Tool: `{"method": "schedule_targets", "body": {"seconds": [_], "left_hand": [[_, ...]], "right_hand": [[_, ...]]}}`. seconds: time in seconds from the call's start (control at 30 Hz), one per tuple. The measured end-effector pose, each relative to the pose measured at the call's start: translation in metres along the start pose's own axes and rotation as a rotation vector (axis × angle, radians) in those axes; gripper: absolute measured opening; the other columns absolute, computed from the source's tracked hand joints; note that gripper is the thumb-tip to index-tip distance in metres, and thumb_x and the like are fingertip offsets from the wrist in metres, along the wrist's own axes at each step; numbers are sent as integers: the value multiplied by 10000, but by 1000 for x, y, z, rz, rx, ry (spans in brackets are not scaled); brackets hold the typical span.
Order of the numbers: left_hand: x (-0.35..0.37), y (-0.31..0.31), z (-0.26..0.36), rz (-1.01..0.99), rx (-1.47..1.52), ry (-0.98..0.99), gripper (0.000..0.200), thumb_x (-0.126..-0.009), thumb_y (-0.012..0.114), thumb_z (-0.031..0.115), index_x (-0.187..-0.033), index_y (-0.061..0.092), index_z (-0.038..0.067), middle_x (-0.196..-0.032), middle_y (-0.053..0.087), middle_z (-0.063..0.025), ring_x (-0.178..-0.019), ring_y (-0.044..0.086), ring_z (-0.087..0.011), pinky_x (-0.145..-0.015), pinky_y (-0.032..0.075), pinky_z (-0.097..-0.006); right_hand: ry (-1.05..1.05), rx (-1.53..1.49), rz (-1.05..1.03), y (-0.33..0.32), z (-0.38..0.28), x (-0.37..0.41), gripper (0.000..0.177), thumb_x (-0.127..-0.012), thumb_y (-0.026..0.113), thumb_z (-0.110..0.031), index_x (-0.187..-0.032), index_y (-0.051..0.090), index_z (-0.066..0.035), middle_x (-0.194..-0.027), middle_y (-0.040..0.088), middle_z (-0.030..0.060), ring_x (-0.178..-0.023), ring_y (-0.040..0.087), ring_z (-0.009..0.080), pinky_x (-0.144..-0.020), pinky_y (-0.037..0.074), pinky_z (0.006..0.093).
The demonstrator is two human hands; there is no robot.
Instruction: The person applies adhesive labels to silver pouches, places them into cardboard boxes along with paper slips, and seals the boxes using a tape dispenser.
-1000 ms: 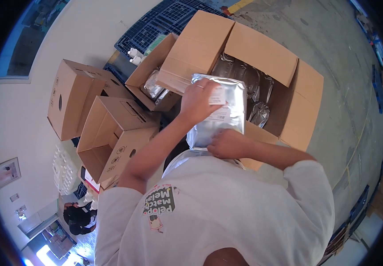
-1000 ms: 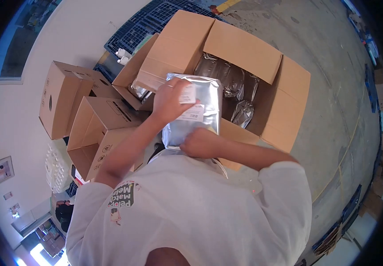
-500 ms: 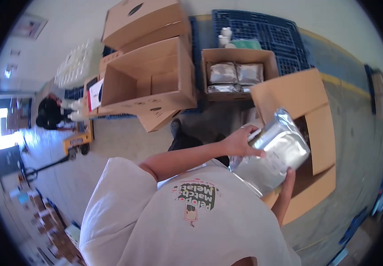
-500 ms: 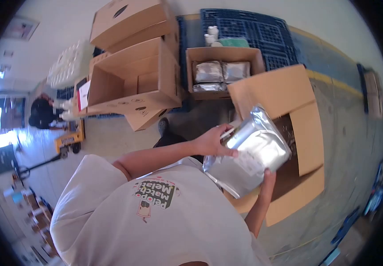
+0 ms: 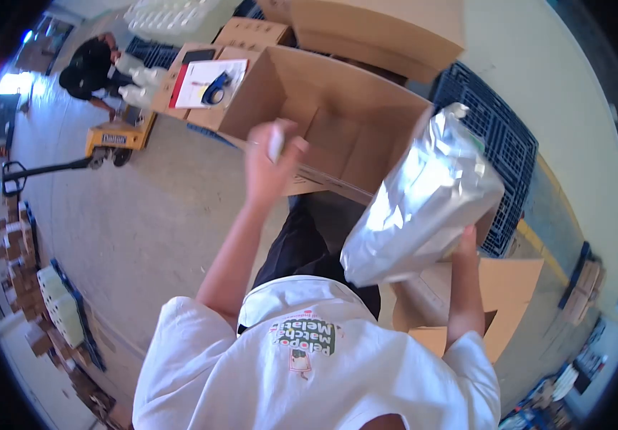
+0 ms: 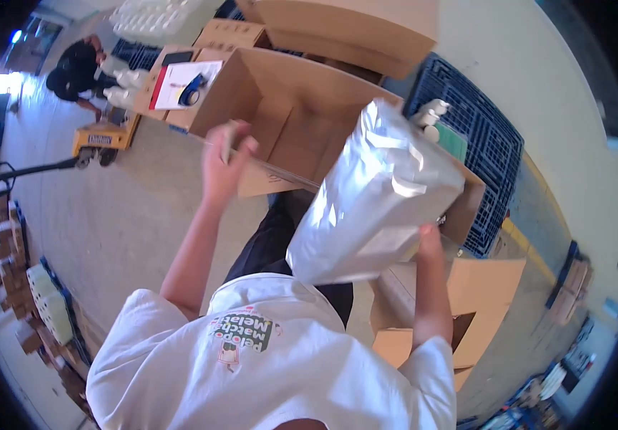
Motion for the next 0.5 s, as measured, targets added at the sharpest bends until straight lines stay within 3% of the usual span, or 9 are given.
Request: {"method": "schedule_targets", "body": {"seconds": [0.03,0.1,0.13,0.2,0.27,0.33,0.43,0.5], "left_hand": [[-19,-36,-35,260,-409,65,417,-725,699,243,-1046,553,21,-1051,552,-107,-991,516,-194,-839,417,-307],[-35,-76,-135,475,-602,-98,426,-713,696,208,-1049,541,-3,-1028,569,-119,-947,536,-198,-810,430,-292],[-46,-91,-154,483,-605,-106,426,-713,696,208,-1049,541,-3,-1028,569,-119,-947,536,-198,-810,430,-292],[-51,-67,-234,33,-31,-434,429,-705,662,141,-1075,511,-17,-1026,564,-121,-940,540,-198,-808,432,-298],[-20,-60,-275,116,146,-530,445,-705,598,54,-1125,469,-16,-1025,556,-108,-933,542,-189,-804,437,-299],[11,-60,-269,173,275,-545,454,-710,539,7,-1153,441,-13,-1037,536,-85,-961,519,-164,-826,425,-297],[42,-54,-244,205,285,-599,488,-701,519,-16,-1178,413,-20,-1064,515,-88,-985,502,-162,-848,410,-287],[77,-55,-257,431,416,-833,517,-692,510,-28,-1194,385,-34,-1106,485,-101,-1029,480,-165,-870,391,-275]], "right_hand": [[29,-14,-42,12,-3,-38,788,-605,675,-336,-1237,375,28,-1158,486,97,-1045,481,201,-889,382,304],[58,-62,-118,33,-7,-114,802,-605,689,-355,-1238,377,27,-1163,485,98,-1049,480,202,-890,382,306],[63,-91,-150,59,-8,-134,809,-605,696,-365,-1238,378,26,-1165,485,98,-1051,479,203,-891,382,307],[87,109,-300,118,-27,-190,887,-583,728,-458,-1240,385,29,-1190,479,107,-1069,468,205,-919,362,309],[82,278,-595,173,-7,-253,905,-581,729,-440,-1258,364,38,-1216,462,106,-1090,451,198,-947,333,300],[244,440,-781,234,31,-283,917,-582,730,-415,-1281,337,30,-1236,447,106,-1112,434,193,-967,308,296],[309,633,-1038,327,103,-295,939,-554,754,-331,-1309,308,7,-1258,435,121,-1147,409,203,-979,297,293],[334,826,-1147,373,164,-297,979,-515,778,-286,-1323,295,-17,-1275,425,143,-1167,400,217,-987,295,286]]}}
Point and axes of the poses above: each hand's wrist, its own x-axis away from the middle knuckle, its own y-axis out of the palm, z = x × y, the point moved 9 cm from there along -x, towards the middle knuckle
